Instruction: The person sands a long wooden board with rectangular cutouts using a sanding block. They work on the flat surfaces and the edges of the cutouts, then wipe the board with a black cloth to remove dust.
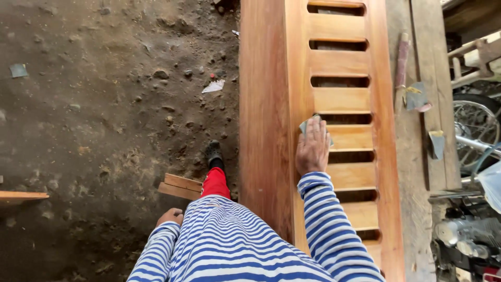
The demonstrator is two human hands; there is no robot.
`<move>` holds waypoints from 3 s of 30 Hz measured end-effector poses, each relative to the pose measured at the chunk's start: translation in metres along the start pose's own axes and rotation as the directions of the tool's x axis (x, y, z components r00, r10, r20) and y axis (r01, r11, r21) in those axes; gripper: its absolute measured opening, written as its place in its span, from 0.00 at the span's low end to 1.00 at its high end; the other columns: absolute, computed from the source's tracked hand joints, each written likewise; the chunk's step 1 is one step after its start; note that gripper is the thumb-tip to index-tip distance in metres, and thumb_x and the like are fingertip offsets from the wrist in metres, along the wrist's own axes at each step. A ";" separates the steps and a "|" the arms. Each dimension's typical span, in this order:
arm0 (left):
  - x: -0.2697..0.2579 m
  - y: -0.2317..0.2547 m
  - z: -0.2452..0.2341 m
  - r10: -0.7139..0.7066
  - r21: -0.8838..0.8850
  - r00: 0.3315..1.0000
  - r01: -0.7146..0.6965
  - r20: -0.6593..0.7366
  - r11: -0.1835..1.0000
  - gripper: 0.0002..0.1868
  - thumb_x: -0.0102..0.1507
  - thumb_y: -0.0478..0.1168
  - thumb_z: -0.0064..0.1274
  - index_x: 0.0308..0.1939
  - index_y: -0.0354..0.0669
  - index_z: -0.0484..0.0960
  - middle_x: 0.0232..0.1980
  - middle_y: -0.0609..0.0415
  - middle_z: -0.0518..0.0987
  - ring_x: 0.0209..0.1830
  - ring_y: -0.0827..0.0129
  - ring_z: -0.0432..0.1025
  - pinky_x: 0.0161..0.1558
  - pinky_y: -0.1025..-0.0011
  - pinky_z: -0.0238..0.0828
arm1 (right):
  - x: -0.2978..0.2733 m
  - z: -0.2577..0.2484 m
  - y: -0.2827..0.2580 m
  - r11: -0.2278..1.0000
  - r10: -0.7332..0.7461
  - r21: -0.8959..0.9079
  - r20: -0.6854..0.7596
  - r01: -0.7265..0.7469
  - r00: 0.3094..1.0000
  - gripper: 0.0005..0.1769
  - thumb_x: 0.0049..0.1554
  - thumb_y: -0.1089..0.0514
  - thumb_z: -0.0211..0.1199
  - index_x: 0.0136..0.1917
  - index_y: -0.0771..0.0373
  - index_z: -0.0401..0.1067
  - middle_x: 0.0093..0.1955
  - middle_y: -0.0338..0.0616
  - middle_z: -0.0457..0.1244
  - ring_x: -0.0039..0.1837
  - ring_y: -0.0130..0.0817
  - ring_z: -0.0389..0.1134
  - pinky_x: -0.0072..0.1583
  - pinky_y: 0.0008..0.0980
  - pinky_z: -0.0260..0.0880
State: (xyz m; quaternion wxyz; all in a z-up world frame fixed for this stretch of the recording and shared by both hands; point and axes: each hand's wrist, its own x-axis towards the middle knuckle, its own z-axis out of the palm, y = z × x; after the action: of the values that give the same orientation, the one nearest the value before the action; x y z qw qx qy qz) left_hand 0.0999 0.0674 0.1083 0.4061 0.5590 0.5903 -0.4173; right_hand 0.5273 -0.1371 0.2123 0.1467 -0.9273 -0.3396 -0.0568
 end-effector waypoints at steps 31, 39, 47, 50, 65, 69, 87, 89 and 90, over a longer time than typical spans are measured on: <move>0.135 0.175 -0.163 0.298 0.323 0.939 -0.232 -0.172 0.918 0.18 0.65 0.61 0.47 0.59 0.79 0.79 0.56 0.67 0.85 0.63 0.69 0.74 0.65 0.68 0.71 | 0.042 -0.011 -0.008 0.933 0.357 0.006 -0.115 -0.359 0.927 0.24 0.68 0.53 0.45 0.75 0.51 0.66 0.81 0.40 0.55 0.81 0.45 0.52 0.77 0.48 0.43; 0.121 0.140 -0.189 0.239 0.255 0.963 -0.202 -0.123 0.946 0.20 0.67 0.56 0.47 0.63 0.70 0.81 0.57 0.64 0.85 0.64 0.64 0.74 0.65 0.63 0.71 | 0.044 -0.008 -0.016 0.959 0.284 0.090 -0.333 -0.270 0.899 0.22 0.67 0.59 0.47 0.72 0.62 0.70 0.75 0.50 0.61 0.77 0.52 0.58 0.76 0.45 0.52; 0.121 0.149 -0.190 0.222 0.334 0.963 -0.161 -0.154 0.929 0.21 0.65 0.62 0.44 0.61 0.79 0.78 0.60 0.68 0.83 0.67 0.69 0.72 0.69 0.68 0.68 | 0.080 0.008 -0.041 0.985 0.160 0.110 -0.275 -0.135 0.948 0.18 0.63 0.60 0.58 0.65 0.63 0.75 0.69 0.51 0.66 0.72 0.52 0.64 0.71 0.45 0.62; 0.145 0.150 -0.179 0.246 0.358 0.959 -0.183 -0.140 0.916 0.21 0.64 0.61 0.45 0.61 0.79 0.79 0.61 0.69 0.83 0.68 0.71 0.71 0.69 0.69 0.67 | 0.101 0.005 0.012 0.985 0.161 0.119 -0.396 -0.123 0.904 0.15 0.64 0.65 0.56 0.61 0.72 0.75 0.64 0.62 0.67 0.68 0.60 0.65 0.72 0.49 0.62; 0.111 0.197 -0.190 0.194 0.396 0.974 -0.131 -0.121 0.909 0.21 0.65 0.62 0.44 0.62 0.81 0.77 0.60 0.73 0.84 0.68 0.76 0.71 0.69 0.71 0.67 | 0.104 0.012 -0.013 0.986 0.164 0.031 -0.404 -0.166 0.900 0.17 0.64 0.62 0.59 0.65 0.67 0.73 0.69 0.57 0.65 0.72 0.57 0.63 0.72 0.48 0.62; 0.113 0.228 -0.186 0.244 0.302 0.964 -0.204 -0.103 0.931 0.21 0.67 0.56 0.47 0.64 0.72 0.80 0.60 0.64 0.84 0.67 0.66 0.73 0.68 0.65 0.68 | 0.108 -0.001 0.001 0.977 0.213 0.048 -0.300 -0.208 0.930 0.16 0.64 0.58 0.59 0.64 0.61 0.76 0.69 0.48 0.66 0.72 0.49 0.64 0.70 0.42 0.64; 0.109 0.217 -0.178 0.173 0.349 0.975 -0.116 -0.139 0.930 0.22 0.64 0.64 0.44 0.62 0.82 0.77 0.63 0.71 0.81 0.68 0.72 0.71 0.68 0.68 0.68 | 0.161 0.031 -0.010 0.979 0.111 0.194 -0.273 -0.058 0.956 0.18 0.63 0.60 0.60 0.65 0.62 0.75 0.68 0.50 0.67 0.73 0.51 0.63 0.73 0.40 0.61; 0.097 0.212 -0.180 0.136 0.322 0.977 -0.077 -0.164 0.943 0.21 0.65 0.59 0.46 0.62 0.75 0.81 0.61 0.67 0.83 0.66 0.69 0.73 0.67 0.66 0.70 | 0.179 0.035 -0.018 0.976 0.091 0.214 -0.274 -0.031 0.957 0.18 0.62 0.61 0.61 0.65 0.62 0.75 0.69 0.49 0.65 0.73 0.51 0.63 0.72 0.41 0.62; 0.061 0.229 -0.194 0.135 0.332 0.977 -0.075 -0.164 0.940 0.21 0.65 0.59 0.46 0.62 0.75 0.81 0.61 0.67 0.83 0.66 0.69 0.73 0.67 0.66 0.70 | 0.178 0.035 -0.010 0.976 0.101 0.216 -0.272 -0.041 0.957 0.18 0.62 0.61 0.61 0.65 0.62 0.75 0.69 0.49 0.65 0.73 0.51 0.63 0.72 0.41 0.62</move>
State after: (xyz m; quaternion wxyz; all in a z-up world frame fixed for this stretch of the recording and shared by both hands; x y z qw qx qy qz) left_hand 0.3230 0.2767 0.1041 0.2742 0.6851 0.5180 -0.4326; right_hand 0.6568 -0.0102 0.2172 0.2917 -0.9009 -0.2857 -0.1471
